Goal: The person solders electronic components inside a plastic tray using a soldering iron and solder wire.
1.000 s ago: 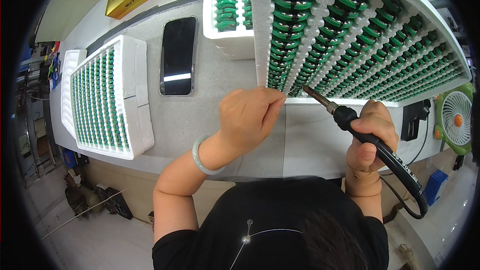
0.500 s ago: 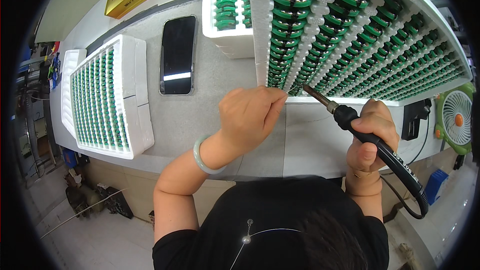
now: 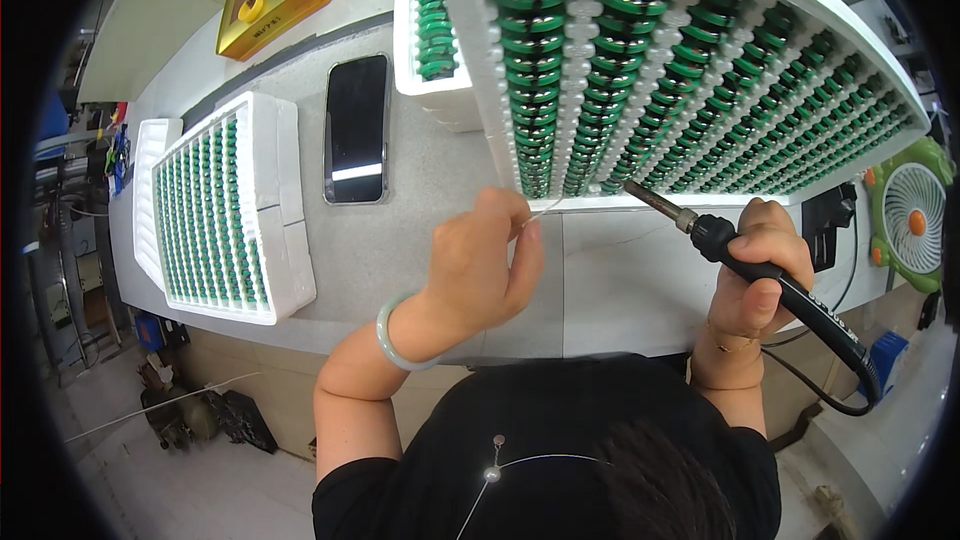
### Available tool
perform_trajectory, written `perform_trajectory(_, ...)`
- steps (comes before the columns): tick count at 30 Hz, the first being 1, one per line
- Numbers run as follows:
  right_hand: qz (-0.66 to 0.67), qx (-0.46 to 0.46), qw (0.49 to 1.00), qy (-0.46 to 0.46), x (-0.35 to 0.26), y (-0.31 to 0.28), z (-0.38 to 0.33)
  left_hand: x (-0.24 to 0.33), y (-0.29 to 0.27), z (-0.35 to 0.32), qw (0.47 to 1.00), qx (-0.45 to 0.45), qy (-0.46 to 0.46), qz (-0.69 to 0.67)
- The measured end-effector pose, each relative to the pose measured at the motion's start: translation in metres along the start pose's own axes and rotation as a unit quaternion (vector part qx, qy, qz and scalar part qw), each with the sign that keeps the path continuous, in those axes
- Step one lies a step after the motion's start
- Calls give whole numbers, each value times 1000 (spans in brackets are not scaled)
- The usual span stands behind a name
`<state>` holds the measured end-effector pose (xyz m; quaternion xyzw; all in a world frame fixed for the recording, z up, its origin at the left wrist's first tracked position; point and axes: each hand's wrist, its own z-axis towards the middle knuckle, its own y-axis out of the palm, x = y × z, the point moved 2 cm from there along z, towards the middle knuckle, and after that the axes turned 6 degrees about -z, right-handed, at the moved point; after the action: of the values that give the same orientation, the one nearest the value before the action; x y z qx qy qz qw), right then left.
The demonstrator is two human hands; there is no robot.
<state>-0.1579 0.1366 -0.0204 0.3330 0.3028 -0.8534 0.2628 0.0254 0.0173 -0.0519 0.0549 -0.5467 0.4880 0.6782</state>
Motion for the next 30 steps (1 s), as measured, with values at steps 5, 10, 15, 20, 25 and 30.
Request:
perform_trajectory(5,11,-2,1000,7,4,-5,-2,16,9,9,995,-39,55,67)
perform_trajectory(10,11,-9,1000,15,3,-9,-1,23,13,21,974,-23,134,181)
perform_trajectory(15,16,-25,999,20,4,-9,0,9,19,11,986,10,117,120)
perform_trajectory(20,20,-30,999,21,4,-7,0,3,20,10,988,-12,105,109)
perform_trajectory(25,17,-24,999,29,4,-9,-1,0,19,6,998,1,59,6)
perform_trajectory(30,10,-30,999,28,5,-6,-2,-3,21,11,985,25,118,123)
